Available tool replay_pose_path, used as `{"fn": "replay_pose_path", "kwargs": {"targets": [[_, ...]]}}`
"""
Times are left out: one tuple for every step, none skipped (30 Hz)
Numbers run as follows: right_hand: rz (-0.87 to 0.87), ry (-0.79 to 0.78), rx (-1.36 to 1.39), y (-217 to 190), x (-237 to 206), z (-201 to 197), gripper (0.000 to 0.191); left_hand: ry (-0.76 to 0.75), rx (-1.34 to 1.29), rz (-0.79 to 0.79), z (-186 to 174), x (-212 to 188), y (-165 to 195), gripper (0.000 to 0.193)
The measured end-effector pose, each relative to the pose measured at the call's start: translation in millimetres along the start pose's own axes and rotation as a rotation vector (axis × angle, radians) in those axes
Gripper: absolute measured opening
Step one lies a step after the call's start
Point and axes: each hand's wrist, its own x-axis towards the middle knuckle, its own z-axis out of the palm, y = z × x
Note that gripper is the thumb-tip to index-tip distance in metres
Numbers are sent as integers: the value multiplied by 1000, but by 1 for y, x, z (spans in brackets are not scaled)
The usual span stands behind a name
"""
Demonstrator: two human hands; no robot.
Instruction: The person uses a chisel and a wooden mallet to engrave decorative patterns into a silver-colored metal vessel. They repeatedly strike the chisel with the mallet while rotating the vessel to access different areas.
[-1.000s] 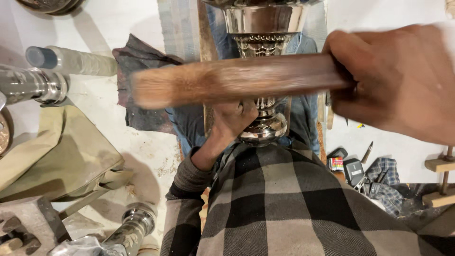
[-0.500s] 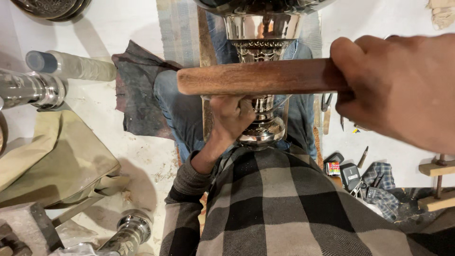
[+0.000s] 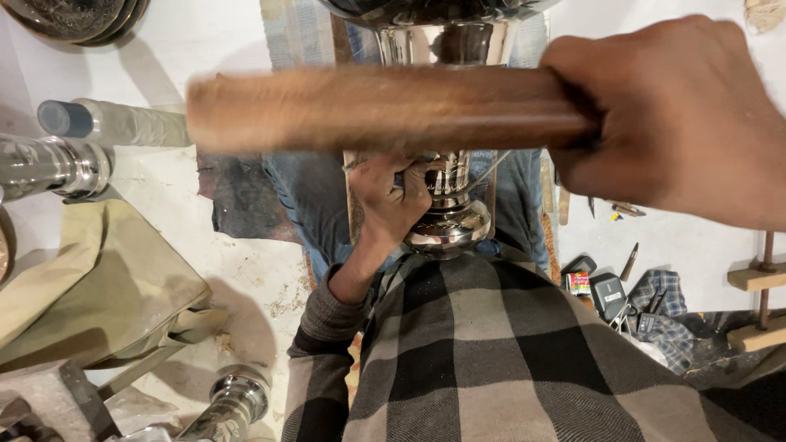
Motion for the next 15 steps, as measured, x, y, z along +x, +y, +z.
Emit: {"fn": "replay_pose_path", "kwargs": {"targets": [[-14,-59,-94,-3,4,-7,40,21,90,45,1,-1,-2,11],[-29,-52,-145,-9,7,-13,40,29,59,35,2,-2,-4,12],[-43,-44,-196,-15,10,-18,41,36,28,26,4,-3,-5,13],[-54,-37,-246,-21,12,-22,41,40,-4,17,5,-4,-7,14],[-43,-59,-192,-24,16,-27,40,33,4,25,6,-6,-9,16],[-36,-81,-138,-25,21,-31,40,28,14,32,6,-7,-10,18],[-31,-109,-83,-27,24,-34,40,24,23,32,6,-10,-12,20],[-38,-158,-191,-29,25,-36,42,8,-9,12,7,-12,-15,21],[-45,-203,-302,-29,25,-39,45,-6,-41,-4,8,-14,-20,22],[-51,-193,-311,-29,27,-39,45,-22,-71,-17,9,-17,-24,23],[-56,-184,-320,-30,24,-40,45,-13,-35,54,10,-21,-28,21],[-65,-128,-230,-29,24,-38,42,-3,0,121,10,-24,-32,19],[-76,-76,-137,-27,23,-35,40,5,35,182,10,-28,-35,17],[-51,-102,-187,-25,19,-31,41,-17,28,136,10,-31,-38,16],[-28,-125,-241,-22,13,-24,43,-35,22,94,9,-31,-40,16]]}}
